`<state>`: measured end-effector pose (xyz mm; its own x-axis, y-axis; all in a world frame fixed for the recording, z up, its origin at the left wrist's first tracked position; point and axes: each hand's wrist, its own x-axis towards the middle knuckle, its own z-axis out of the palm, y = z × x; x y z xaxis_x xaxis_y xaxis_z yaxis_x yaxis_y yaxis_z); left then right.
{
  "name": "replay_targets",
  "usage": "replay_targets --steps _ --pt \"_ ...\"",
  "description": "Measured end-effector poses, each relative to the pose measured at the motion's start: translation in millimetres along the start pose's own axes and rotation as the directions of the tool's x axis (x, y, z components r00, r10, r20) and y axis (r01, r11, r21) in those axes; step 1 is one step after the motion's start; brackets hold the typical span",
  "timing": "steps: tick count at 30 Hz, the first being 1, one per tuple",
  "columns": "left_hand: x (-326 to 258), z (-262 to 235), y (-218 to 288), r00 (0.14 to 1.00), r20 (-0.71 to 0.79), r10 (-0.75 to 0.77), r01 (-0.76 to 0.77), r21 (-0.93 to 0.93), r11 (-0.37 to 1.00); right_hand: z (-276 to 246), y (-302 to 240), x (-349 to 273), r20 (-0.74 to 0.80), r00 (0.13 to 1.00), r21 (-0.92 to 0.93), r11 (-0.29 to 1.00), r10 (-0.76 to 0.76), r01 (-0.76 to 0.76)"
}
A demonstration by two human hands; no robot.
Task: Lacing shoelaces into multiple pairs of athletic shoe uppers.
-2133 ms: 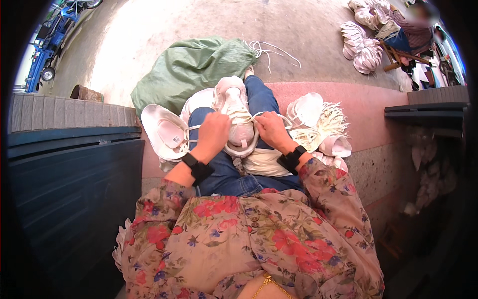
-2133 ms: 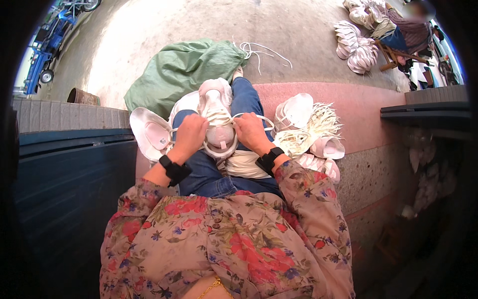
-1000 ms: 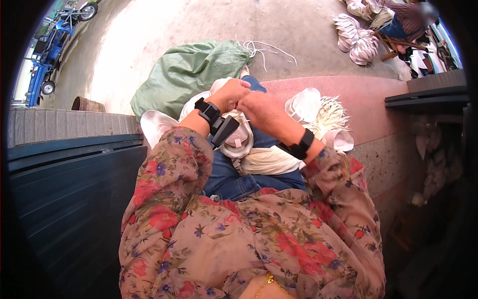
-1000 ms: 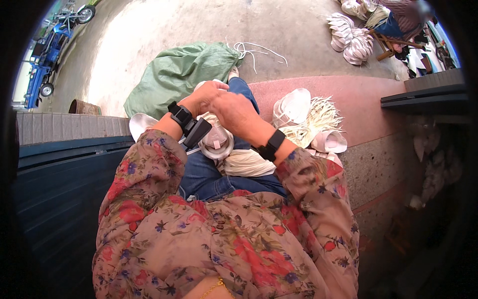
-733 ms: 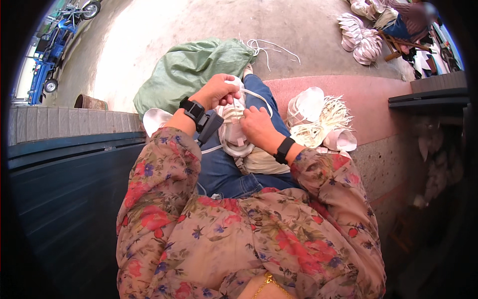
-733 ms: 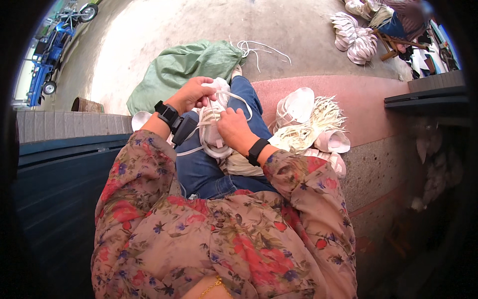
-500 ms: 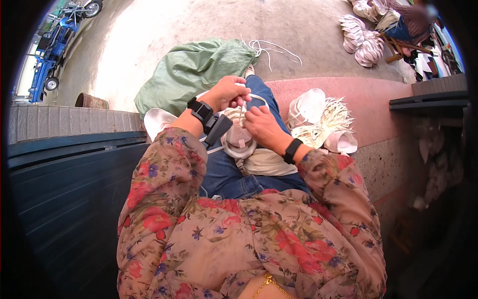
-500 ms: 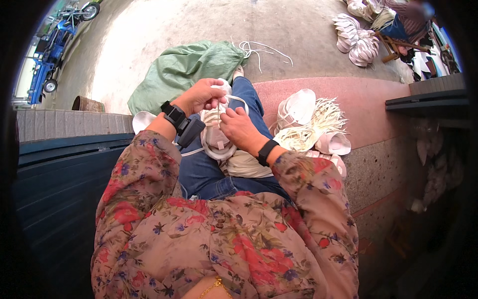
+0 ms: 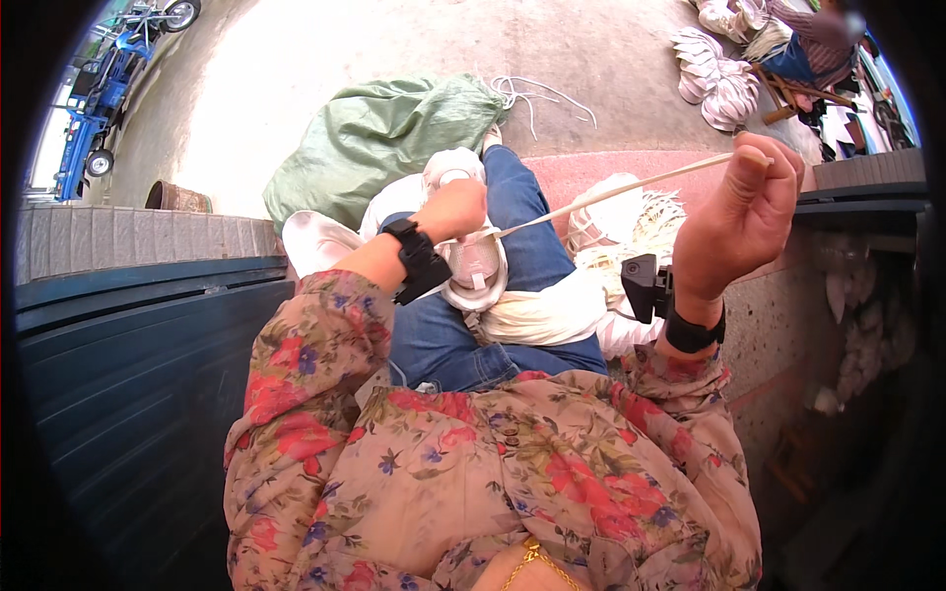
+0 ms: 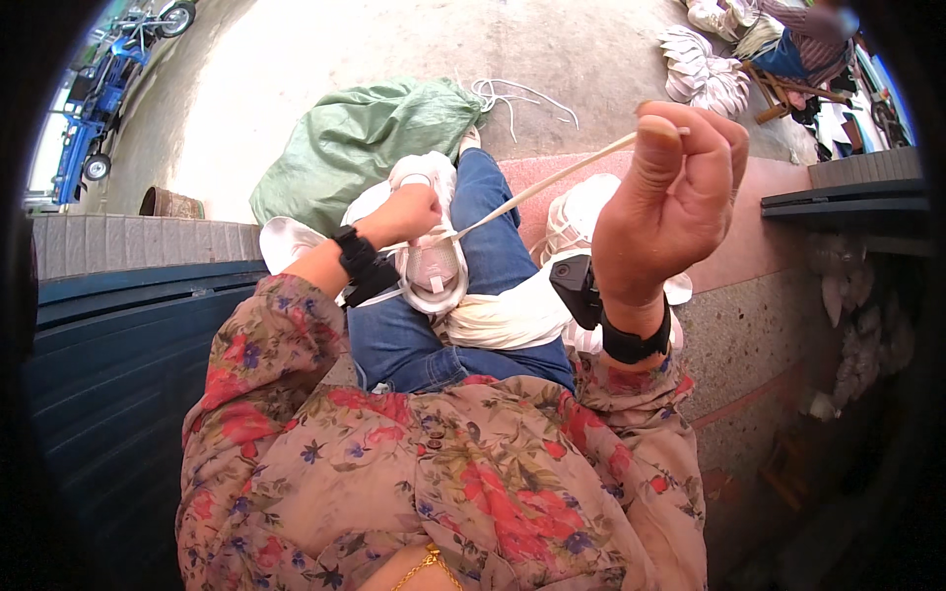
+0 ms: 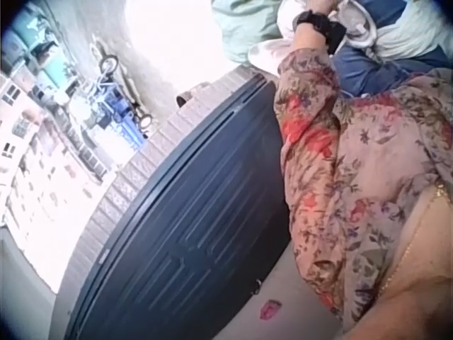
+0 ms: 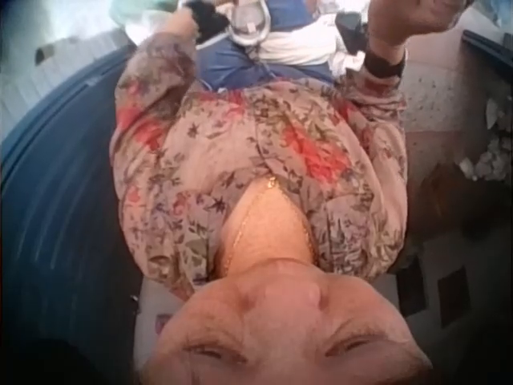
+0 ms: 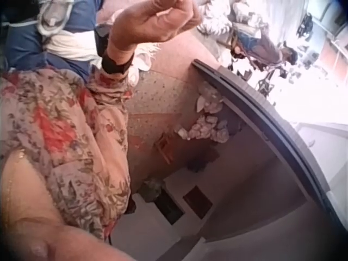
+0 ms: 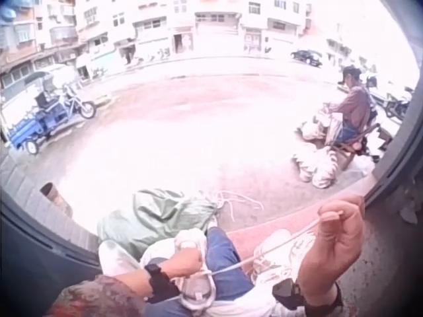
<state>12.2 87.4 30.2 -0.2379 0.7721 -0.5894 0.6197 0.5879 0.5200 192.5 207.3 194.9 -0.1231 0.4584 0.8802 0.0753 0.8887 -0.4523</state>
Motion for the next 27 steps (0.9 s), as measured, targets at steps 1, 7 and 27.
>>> replay_targets --steps 1,7,27 --pt "-5 3 -5 0.997 -0.058 0.041 -0.036 0.077 0.996 -2 2 1 -0.010 1.000 -0.027 1.000 -0.001 0.001" --pt "-16 27 -25 0.950 -0.234 0.206 -0.184 0.113 0.976 -4 16 1 -0.059 0.981 0.052 0.982 0.186 -0.183" --pt "-26 37 -3 0.884 -0.156 0.441 -0.281 0.577 0.767 50 75 -113 0.704 0.285 -0.098 0.486 0.651 -0.868"
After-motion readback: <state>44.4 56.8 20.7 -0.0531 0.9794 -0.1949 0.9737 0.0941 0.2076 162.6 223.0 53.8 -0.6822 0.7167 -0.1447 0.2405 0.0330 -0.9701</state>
